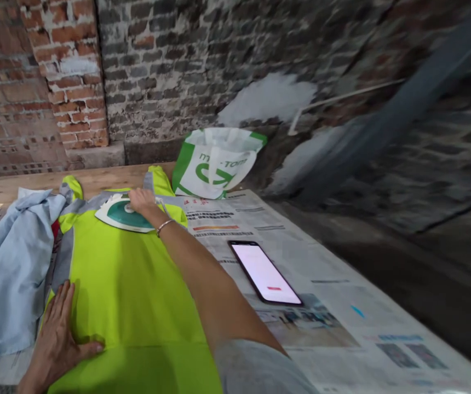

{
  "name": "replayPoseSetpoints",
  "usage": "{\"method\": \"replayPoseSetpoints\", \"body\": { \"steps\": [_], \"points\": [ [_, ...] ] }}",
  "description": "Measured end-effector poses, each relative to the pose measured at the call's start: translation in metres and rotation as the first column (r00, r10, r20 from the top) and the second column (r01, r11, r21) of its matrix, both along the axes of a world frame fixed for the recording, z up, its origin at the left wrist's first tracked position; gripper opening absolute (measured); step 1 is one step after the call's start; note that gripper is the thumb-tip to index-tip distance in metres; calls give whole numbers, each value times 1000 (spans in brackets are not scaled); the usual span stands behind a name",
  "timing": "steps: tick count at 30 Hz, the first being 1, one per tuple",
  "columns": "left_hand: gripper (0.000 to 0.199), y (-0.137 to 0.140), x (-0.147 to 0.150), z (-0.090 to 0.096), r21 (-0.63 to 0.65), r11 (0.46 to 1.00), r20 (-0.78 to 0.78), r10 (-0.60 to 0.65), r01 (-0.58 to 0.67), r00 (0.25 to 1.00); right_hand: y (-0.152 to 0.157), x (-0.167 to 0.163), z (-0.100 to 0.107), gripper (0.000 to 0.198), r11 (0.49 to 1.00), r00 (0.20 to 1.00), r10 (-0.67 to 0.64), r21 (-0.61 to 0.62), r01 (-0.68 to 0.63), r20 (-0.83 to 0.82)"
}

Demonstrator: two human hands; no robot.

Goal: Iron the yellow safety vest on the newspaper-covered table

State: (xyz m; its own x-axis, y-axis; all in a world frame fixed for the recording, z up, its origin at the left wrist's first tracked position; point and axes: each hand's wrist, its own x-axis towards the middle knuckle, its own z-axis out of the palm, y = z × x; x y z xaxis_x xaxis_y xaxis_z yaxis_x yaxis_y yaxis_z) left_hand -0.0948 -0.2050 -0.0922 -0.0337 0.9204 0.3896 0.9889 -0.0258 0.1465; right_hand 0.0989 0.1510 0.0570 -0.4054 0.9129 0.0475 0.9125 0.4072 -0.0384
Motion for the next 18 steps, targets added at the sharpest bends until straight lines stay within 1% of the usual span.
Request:
{"method": "replayPoseSetpoints", "body": {
  "steps": [2,4,7,10,13,16,18],
  "points": [
    [143,0,1,2,-7,1000,4,-4,4,1000,8,1,2,43,1000,1000,-16,-16,16,3],
    [143,0,2,4,-5,1000,9,-12,12,1000,6,5,5,46,999,1000,9,-50,-8,14],
    [143,2,1,4,-2,1000,19,-14,14,1000,-18,17,7,43,991,994,103,-94,-98,41],
    [141,3,-1,2,7,1000,27,-22,22,999,-66,36,8,36,976,979,195,-111,-188,58],
    [138,5,-5,-1,5,1000,33,-23,23,999,-130,55,9,29,959,964,258,-139,-248,59],
    [136,8,-9,-4,-9,1000,49,-12,13,999,-187,70,11,25,945,956,287,-180,-273,61],
    [137,9,-12,-7,-8,1000,63,-12,12,998,-211,76,11,23,941,954,294,-193,-277,66]
  ]
}}
